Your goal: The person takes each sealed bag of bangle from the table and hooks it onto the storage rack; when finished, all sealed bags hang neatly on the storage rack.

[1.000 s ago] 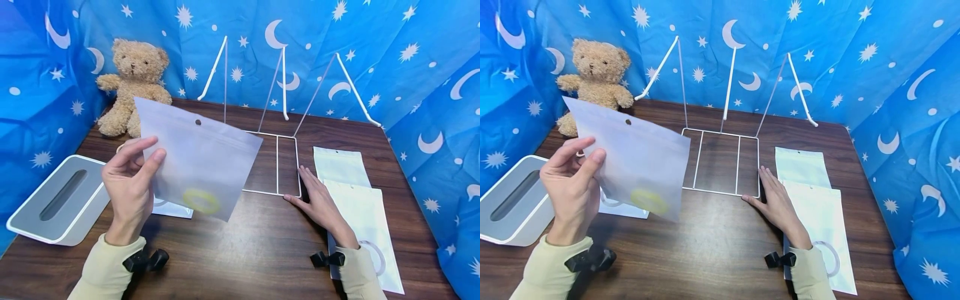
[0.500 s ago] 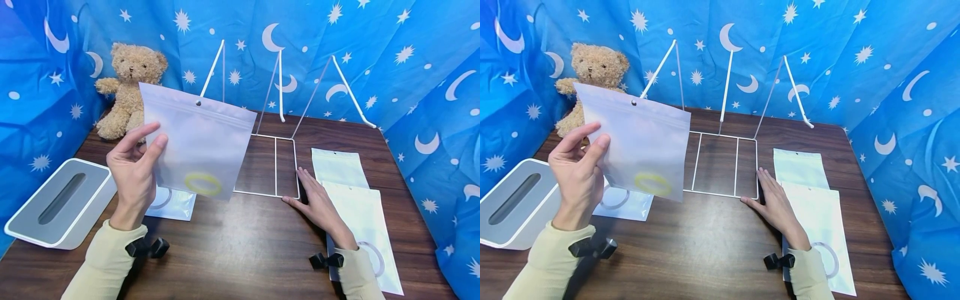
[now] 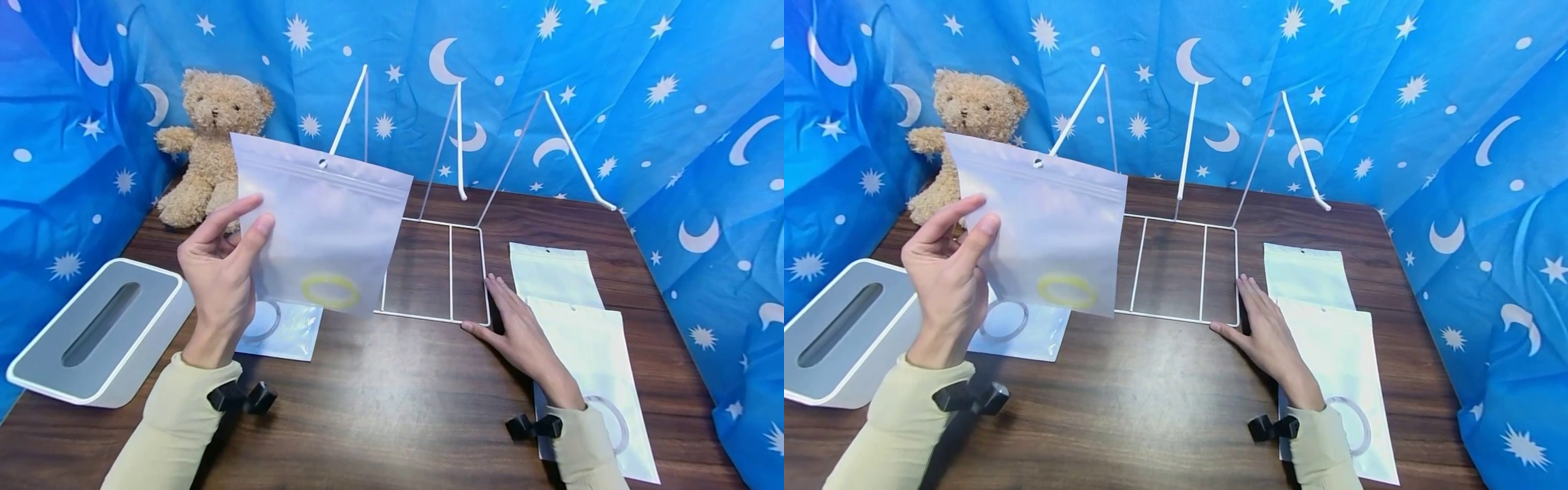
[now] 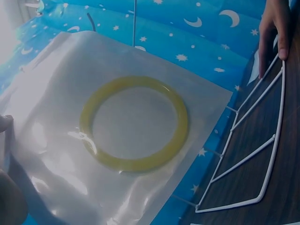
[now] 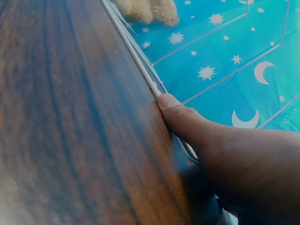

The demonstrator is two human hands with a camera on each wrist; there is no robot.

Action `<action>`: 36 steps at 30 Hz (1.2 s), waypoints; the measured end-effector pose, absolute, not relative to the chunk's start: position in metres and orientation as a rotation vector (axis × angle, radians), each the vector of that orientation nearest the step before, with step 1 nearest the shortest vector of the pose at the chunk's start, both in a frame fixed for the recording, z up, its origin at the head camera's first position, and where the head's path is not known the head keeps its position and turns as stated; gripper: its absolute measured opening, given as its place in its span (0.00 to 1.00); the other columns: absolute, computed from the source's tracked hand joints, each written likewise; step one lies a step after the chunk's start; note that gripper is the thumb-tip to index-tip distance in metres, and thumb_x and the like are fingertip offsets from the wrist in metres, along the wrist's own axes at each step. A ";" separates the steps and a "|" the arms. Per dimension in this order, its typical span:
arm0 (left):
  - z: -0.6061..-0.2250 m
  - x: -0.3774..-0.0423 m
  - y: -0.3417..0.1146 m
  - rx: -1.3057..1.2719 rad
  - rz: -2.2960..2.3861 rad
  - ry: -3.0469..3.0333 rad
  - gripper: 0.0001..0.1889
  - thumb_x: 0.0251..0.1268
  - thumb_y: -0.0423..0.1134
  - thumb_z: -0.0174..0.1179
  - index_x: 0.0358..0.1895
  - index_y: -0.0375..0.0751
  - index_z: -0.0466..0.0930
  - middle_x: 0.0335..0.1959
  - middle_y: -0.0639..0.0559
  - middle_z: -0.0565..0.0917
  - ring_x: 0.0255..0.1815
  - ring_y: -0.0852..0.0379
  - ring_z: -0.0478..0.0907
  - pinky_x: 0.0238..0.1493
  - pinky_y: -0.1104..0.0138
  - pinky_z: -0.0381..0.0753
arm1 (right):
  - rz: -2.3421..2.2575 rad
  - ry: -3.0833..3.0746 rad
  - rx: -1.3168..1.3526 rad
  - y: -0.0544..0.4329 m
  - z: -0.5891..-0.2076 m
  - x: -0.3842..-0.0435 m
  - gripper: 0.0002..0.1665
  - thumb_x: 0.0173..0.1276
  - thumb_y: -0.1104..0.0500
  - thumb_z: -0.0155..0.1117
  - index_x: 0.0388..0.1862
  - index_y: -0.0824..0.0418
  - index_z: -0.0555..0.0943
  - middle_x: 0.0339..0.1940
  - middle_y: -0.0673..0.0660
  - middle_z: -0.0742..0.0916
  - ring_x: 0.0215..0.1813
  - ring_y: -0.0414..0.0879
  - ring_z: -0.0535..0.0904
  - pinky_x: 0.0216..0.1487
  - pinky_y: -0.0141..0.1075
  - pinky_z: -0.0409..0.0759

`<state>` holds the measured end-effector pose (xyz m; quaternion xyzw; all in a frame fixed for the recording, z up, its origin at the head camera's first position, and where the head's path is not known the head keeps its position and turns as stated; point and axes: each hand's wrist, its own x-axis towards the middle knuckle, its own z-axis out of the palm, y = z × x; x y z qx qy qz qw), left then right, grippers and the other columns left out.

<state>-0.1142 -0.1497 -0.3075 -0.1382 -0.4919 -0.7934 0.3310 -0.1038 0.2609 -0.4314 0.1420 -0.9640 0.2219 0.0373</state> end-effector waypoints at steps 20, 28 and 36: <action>-0.312 -0.141 -0.138 -0.360 -2.125 -1.248 0.16 0.53 0.20 0.68 0.47 0.19 0.81 0.48 0.32 0.82 0.27 0.54 0.85 0.30 0.73 0.80 | 0.655 -2.934 0.443 0.266 -0.432 -0.106 0.58 0.61 0.31 0.64 0.78 0.61 0.55 0.77 0.62 0.62 0.77 0.57 0.52 0.70 0.60 0.54; -0.314 -0.163 -0.130 -0.353 -2.104 -1.257 0.16 0.54 0.22 0.69 0.47 0.22 0.82 0.44 0.33 0.83 0.11 0.65 0.62 0.21 0.76 0.70 | 0.659 -2.952 0.425 0.265 -0.433 -0.104 0.59 0.61 0.30 0.63 0.79 0.61 0.54 0.77 0.62 0.61 0.77 0.57 0.52 0.71 0.58 0.54; -0.311 -0.188 -0.123 -0.292 -2.155 -1.232 0.15 0.53 0.22 0.70 0.47 0.27 0.84 0.48 0.35 0.83 0.18 0.62 0.76 0.29 0.74 0.78 | 0.670 -2.956 0.419 0.263 -0.433 -0.103 0.59 0.61 0.29 0.62 0.79 0.59 0.53 0.78 0.61 0.60 0.78 0.55 0.51 0.71 0.58 0.54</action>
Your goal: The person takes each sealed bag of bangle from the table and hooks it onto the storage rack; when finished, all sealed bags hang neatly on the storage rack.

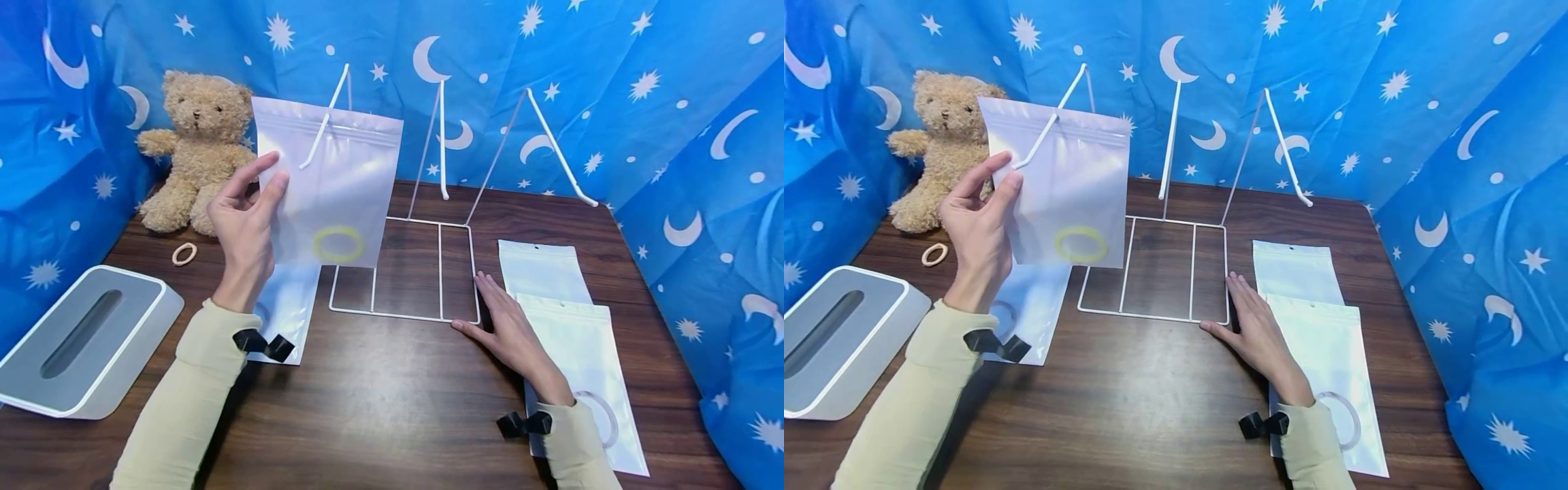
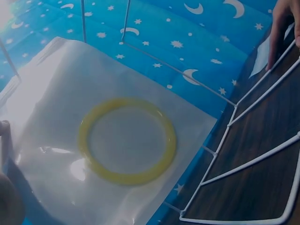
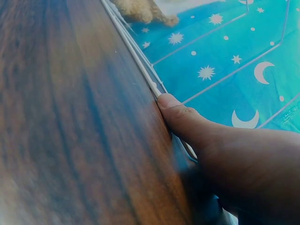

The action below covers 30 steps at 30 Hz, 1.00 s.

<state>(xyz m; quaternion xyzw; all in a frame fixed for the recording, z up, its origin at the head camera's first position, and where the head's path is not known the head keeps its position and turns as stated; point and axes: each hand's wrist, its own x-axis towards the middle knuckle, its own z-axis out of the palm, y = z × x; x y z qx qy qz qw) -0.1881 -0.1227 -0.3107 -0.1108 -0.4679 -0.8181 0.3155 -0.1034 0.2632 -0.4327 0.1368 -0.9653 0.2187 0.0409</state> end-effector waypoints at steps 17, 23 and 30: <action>-0.304 -0.242 -0.114 -0.188 -2.217 -1.285 0.16 0.53 0.27 0.72 0.47 0.34 0.87 0.51 0.41 0.83 0.07 0.65 0.57 0.30 0.73 0.77 | 0.659 -2.950 0.429 0.259 -0.434 -0.103 0.59 0.61 0.29 0.63 0.79 0.60 0.54 0.78 0.61 0.61 0.78 0.55 0.52 0.71 0.57 0.54; -0.301 -0.244 -0.111 -0.164 -2.244 -1.254 0.14 0.53 0.24 0.71 0.45 0.32 0.87 0.50 0.40 0.83 0.07 0.64 0.62 0.38 0.70 0.82 | 0.656 -2.958 0.423 0.259 -0.435 -0.103 0.59 0.61 0.30 0.63 0.79 0.60 0.54 0.78 0.61 0.61 0.78 0.56 0.52 0.71 0.58 0.54; -0.304 -0.255 -0.110 -0.198 -2.250 -1.263 0.15 0.53 0.24 0.71 0.46 0.32 0.86 0.51 0.39 0.83 0.12 0.61 0.70 0.41 0.68 0.83 | 0.645 -2.954 0.424 0.263 -0.434 -0.104 0.59 0.61 0.29 0.62 0.79 0.60 0.54 0.78 0.61 0.60 0.78 0.55 0.51 0.71 0.58 0.54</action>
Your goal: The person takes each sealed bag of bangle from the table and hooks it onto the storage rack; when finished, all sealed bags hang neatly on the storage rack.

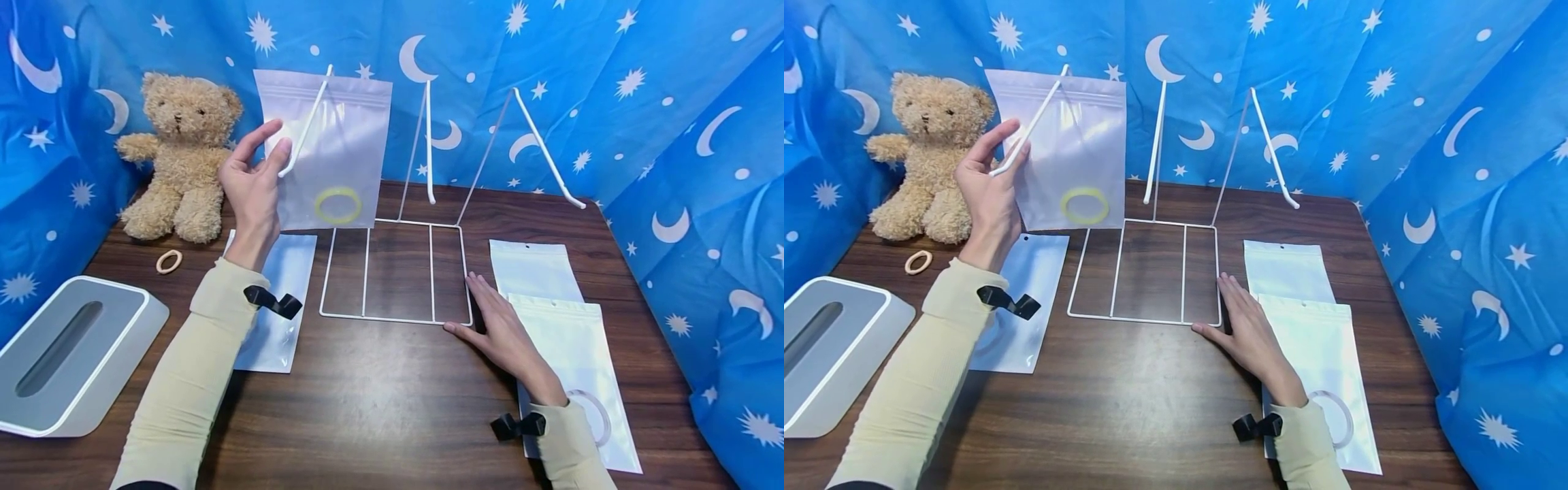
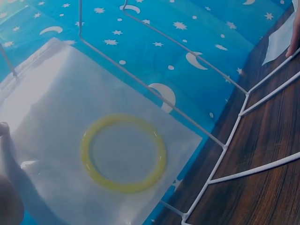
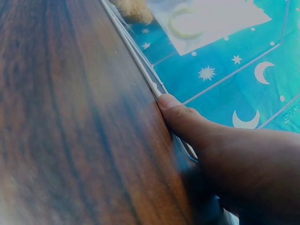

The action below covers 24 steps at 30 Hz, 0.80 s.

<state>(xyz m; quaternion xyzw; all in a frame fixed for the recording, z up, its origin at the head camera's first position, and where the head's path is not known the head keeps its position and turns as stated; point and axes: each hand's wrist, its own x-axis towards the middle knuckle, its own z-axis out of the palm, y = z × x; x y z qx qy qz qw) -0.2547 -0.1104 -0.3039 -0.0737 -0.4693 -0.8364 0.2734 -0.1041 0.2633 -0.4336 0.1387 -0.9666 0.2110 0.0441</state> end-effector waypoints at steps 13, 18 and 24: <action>-0.306 -0.260 -0.124 -0.261 -2.253 -1.335 0.16 0.54 0.24 0.70 0.48 0.33 0.86 0.51 0.39 0.83 0.38 0.50 0.83 0.43 0.66 0.82 | 0.640 -2.953 0.428 0.259 -0.434 -0.105 0.59 0.61 0.29 0.63 0.79 0.60 0.54 0.78 0.61 0.61 0.78 0.55 0.51 0.72 0.57 0.54; -0.305 -0.258 -0.129 -0.283 -2.256 -1.359 0.17 0.54 0.23 0.70 0.49 0.34 0.85 0.52 0.40 0.82 0.44 0.49 0.82 0.46 0.66 0.80 | 0.643 -2.952 0.427 0.258 -0.434 -0.104 0.59 0.61 0.29 0.62 0.79 0.60 0.54 0.78 0.61 0.61 0.78 0.56 0.52 0.71 0.58 0.54; -0.308 -0.246 -0.142 -0.401 -2.252 -1.360 0.19 0.57 0.21 0.66 0.54 0.30 0.81 0.61 0.38 0.76 0.64 0.49 0.72 0.63 0.62 0.71 | 0.660 -2.932 0.434 0.260 -0.433 -0.103 0.59 0.61 0.29 0.63 0.79 0.60 0.54 0.78 0.62 0.60 0.77 0.57 0.52 0.70 0.59 0.55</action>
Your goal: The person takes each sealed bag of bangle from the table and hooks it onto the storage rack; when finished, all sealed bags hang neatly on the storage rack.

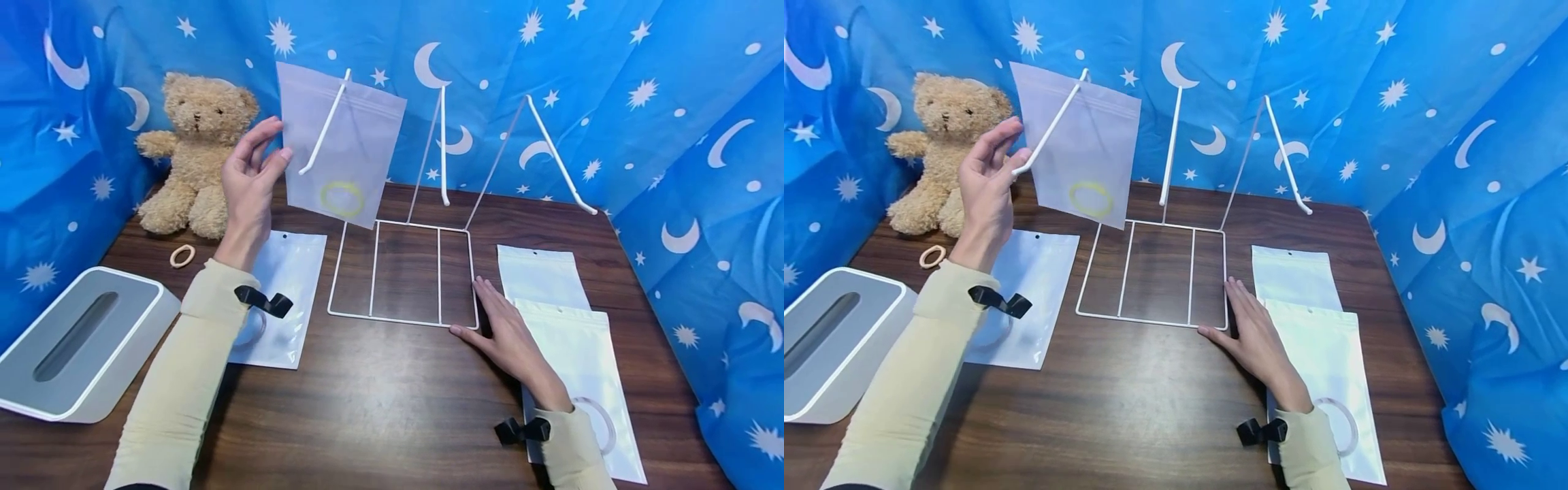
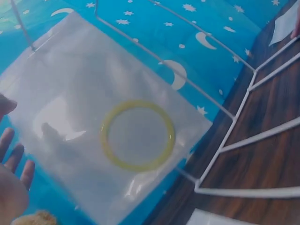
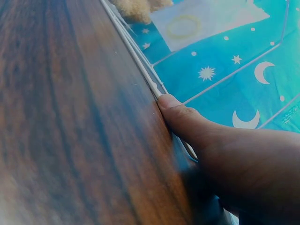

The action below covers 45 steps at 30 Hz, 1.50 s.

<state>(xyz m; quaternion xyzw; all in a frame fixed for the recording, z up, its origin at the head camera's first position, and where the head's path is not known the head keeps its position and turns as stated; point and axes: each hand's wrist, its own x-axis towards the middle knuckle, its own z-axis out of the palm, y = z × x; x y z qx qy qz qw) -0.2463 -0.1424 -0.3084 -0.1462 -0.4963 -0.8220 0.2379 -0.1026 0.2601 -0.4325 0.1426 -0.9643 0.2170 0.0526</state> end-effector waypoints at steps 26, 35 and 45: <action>-0.385 -0.130 -0.220 0.026 -1.447 -2.742 0.29 0.71 0.45 0.58 0.69 0.32 0.66 0.67 0.28 0.66 0.68 0.33 0.61 0.65 0.43 0.63 | 0.679 -2.953 0.403 0.266 -0.438 -0.102 0.58 0.62 0.30 0.63 0.79 0.59 0.53 0.78 0.62 0.59 0.77 0.58 0.52 0.69 0.61 0.54; -0.399 -0.141 -0.213 0.053 -0.820 -2.908 0.36 0.62 0.45 0.67 0.64 0.22 0.65 0.56 0.20 0.67 0.57 0.26 0.59 0.56 0.41 0.58 | 0.676 -2.952 0.411 0.263 -0.437 -0.103 0.58 0.62 0.30 0.63 0.80 0.59 0.52 0.78 0.62 0.59 0.77 0.58 0.51 0.70 0.60 0.54; -0.404 -0.144 -0.208 0.177 -0.883 -2.859 0.30 0.56 0.39 0.71 0.57 0.28 0.69 0.52 0.23 0.69 0.53 0.26 0.60 0.54 0.39 0.58 | 0.680 -2.957 0.426 0.259 -0.435 -0.105 0.59 0.61 0.30 0.63 0.80 0.59 0.52 0.78 0.62 0.59 0.77 0.58 0.51 0.70 0.60 0.53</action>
